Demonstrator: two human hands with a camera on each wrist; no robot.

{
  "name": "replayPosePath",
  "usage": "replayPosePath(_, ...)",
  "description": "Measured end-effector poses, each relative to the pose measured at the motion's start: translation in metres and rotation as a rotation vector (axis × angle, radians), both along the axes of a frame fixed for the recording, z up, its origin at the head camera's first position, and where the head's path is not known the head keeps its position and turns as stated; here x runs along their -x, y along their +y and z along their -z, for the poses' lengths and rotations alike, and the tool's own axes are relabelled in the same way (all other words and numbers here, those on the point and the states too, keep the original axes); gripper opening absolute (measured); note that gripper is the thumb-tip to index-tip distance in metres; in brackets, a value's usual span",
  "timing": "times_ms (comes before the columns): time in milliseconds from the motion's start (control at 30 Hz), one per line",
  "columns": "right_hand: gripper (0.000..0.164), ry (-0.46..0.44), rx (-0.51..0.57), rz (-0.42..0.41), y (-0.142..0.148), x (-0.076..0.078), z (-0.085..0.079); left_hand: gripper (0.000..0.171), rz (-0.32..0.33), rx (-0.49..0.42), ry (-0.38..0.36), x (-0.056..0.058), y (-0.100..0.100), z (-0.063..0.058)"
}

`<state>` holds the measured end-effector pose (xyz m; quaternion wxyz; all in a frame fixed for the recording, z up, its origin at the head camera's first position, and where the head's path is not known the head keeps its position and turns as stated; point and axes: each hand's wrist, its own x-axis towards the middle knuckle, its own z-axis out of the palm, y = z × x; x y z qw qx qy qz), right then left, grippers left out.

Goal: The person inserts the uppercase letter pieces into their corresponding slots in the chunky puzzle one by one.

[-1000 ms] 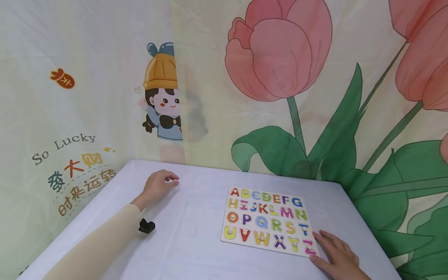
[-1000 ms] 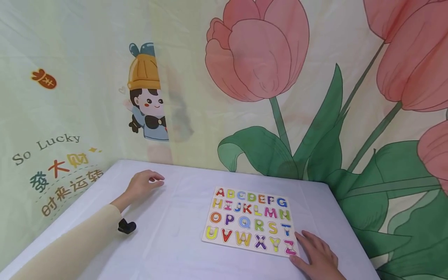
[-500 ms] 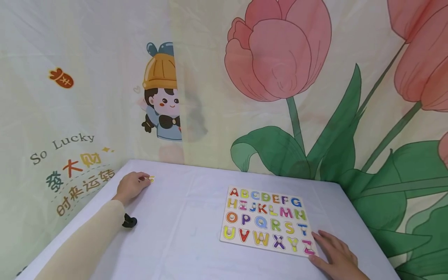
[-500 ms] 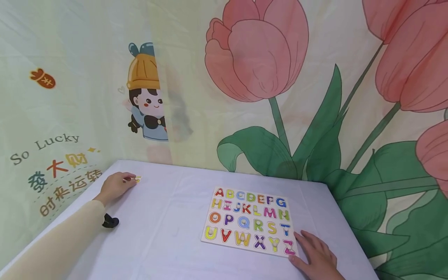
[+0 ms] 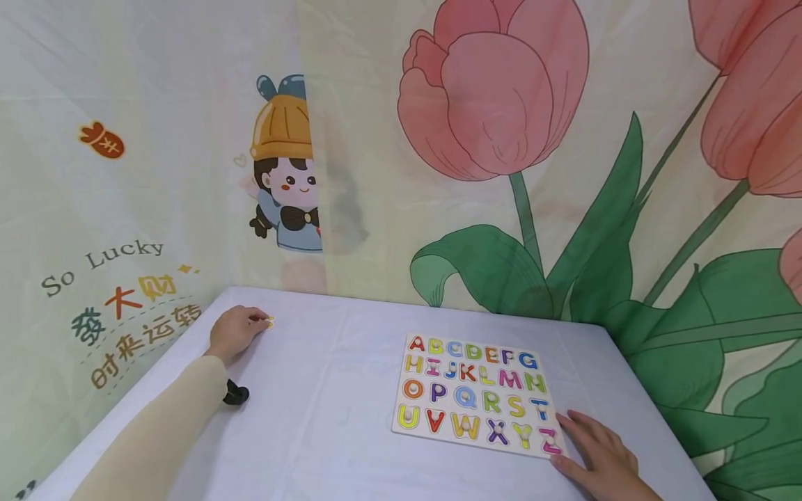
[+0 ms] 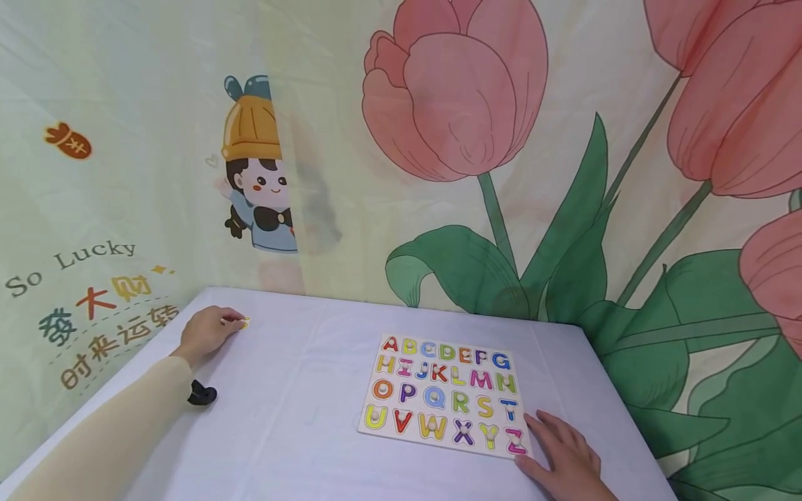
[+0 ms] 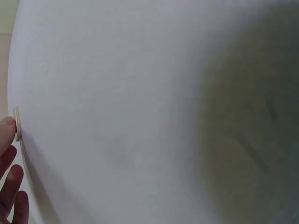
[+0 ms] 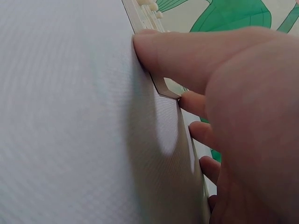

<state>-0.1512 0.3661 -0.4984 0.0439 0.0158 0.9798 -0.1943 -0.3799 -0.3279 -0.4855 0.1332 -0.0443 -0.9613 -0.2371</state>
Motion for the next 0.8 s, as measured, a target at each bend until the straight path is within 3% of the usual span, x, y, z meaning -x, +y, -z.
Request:
replayPosePath(267, 0.089, 0.01, 0.015, -0.005, 0.0, 0.0, 0.0, 0.017, 0.036, -0.023, 0.019, -0.006, 0.024, 0.005)
replayPosePath(467, 0.089, -0.001, 0.012, -0.005, 0.001, 0.0, 0.0, 0.014, 0.073, -0.017, 0.0, -0.021, 0.05, -0.01)
replayPosePath(600, 0.089, -0.007, 0.015, -0.005, 0.003, 0.0, 0.003, 0.015, 0.059, -0.012, 0.001, -0.026, 0.053, -0.014)
replayPosePath(800, 0.089, 0.005, 0.003, -0.02, 0.003, 0.002, 0.002, 0.012, 0.093, -0.043, -0.026, -0.031, 0.048, -0.01)
